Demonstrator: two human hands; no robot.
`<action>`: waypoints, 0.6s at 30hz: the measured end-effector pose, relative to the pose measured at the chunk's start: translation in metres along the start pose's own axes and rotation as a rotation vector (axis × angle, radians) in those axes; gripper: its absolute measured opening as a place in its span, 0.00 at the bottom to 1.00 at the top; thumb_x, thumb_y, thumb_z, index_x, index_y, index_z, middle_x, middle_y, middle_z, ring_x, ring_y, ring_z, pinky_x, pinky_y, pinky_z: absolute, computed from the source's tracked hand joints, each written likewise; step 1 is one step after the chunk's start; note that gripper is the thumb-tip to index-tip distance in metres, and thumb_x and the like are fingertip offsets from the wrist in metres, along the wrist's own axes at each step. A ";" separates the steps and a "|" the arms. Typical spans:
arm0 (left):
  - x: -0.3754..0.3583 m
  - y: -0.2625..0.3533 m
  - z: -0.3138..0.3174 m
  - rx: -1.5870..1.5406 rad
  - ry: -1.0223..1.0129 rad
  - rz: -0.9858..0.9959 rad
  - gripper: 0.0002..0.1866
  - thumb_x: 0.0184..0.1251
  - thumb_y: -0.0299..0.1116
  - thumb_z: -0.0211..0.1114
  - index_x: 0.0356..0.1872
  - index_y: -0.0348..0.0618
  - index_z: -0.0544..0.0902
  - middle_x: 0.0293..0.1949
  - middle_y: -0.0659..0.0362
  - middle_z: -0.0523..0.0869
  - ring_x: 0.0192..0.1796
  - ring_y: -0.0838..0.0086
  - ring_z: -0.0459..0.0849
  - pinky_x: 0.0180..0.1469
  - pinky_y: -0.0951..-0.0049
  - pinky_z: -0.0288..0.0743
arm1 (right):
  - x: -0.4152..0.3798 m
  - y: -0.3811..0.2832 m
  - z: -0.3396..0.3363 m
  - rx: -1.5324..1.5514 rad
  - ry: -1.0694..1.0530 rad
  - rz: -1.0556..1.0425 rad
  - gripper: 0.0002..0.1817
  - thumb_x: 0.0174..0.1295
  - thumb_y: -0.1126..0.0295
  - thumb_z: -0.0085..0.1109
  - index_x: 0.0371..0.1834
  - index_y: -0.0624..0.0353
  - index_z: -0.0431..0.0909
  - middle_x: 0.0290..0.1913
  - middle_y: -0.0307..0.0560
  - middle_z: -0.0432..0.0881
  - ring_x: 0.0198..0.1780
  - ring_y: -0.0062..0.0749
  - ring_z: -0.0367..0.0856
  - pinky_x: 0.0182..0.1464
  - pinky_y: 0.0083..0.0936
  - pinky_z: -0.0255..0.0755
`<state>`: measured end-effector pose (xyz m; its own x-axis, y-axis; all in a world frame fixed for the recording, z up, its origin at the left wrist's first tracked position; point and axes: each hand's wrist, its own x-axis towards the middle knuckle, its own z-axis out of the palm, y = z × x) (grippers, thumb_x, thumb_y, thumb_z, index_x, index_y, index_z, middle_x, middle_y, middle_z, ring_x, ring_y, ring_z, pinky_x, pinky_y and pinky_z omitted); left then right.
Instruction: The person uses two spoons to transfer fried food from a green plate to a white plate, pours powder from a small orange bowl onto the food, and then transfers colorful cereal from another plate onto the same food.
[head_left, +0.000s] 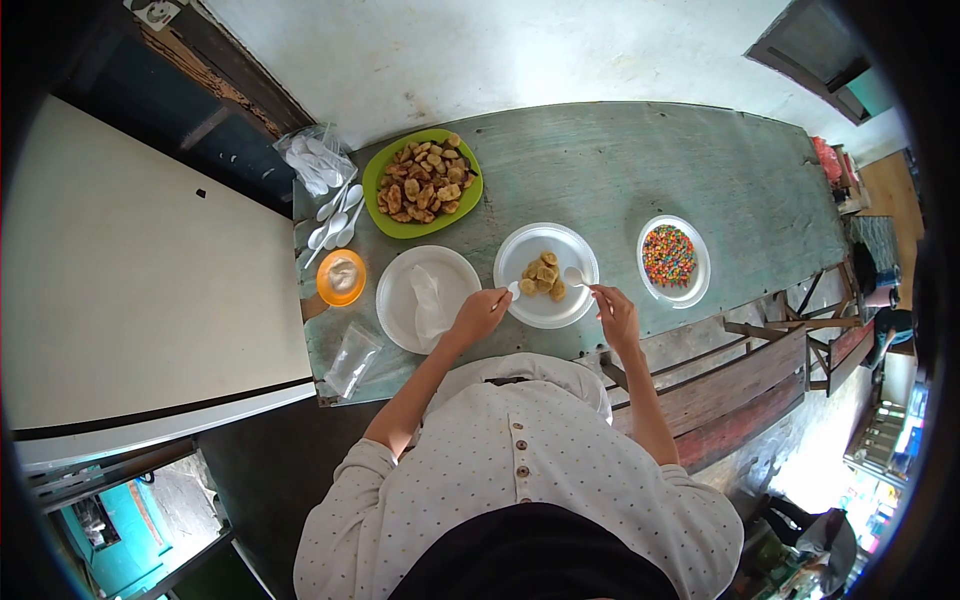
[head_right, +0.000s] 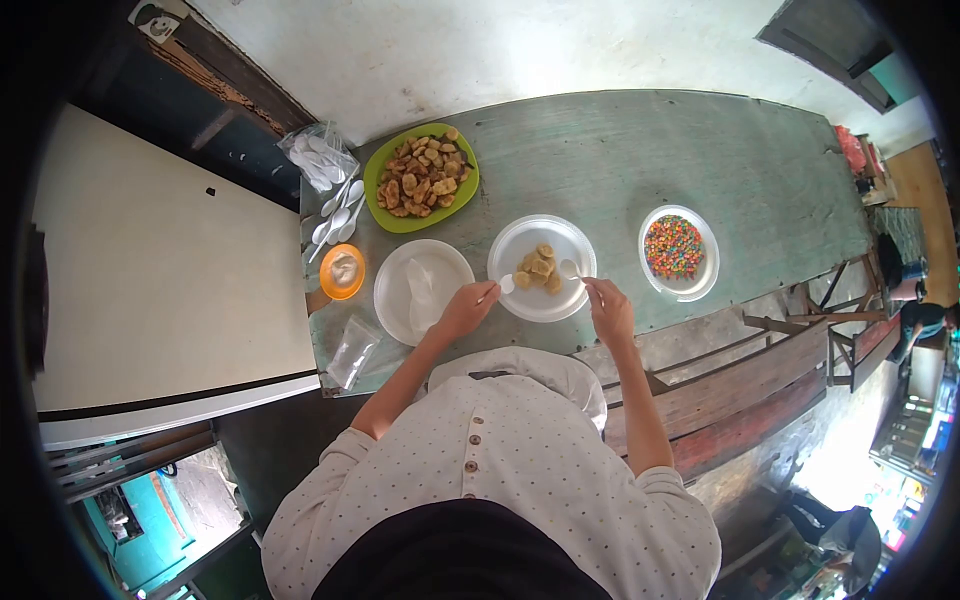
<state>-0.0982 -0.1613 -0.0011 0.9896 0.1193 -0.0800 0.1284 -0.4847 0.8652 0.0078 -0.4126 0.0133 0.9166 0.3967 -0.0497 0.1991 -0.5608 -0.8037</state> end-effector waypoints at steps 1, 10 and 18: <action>0.001 0.000 0.002 0.006 0.006 0.012 0.16 0.68 0.38 0.50 0.28 0.35 0.75 0.24 0.44 0.78 0.30 0.50 0.77 0.33 0.56 0.68 | -0.001 0.001 0.001 -0.019 -0.001 -0.012 0.10 0.64 0.67 0.51 0.44 0.55 0.80 0.38 0.48 0.81 0.30 0.40 0.80 0.34 0.30 0.73; -0.001 0.000 -0.001 0.034 0.013 0.021 0.16 0.68 0.38 0.50 0.28 0.35 0.75 0.24 0.44 0.78 0.29 0.50 0.78 0.32 0.56 0.69 | -0.013 -0.003 -0.006 -0.115 -0.011 -0.033 0.11 0.64 0.66 0.51 0.42 0.57 0.81 0.37 0.47 0.82 0.29 0.35 0.80 0.32 0.27 0.73; -0.002 -0.001 0.002 -0.005 0.014 0.015 0.16 0.68 0.38 0.51 0.29 0.35 0.75 0.24 0.44 0.78 0.29 0.49 0.77 0.32 0.56 0.68 | -0.011 -0.010 -0.005 -0.133 -0.028 0.011 0.09 0.63 0.68 0.51 0.40 0.56 0.81 0.38 0.46 0.83 0.33 0.40 0.81 0.36 0.30 0.74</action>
<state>-0.1005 -0.1629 -0.0028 0.9904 0.1242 -0.0600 0.1131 -0.4818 0.8690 -0.0029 -0.4153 0.0251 0.9094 0.4088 -0.0762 0.2347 -0.6558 -0.7175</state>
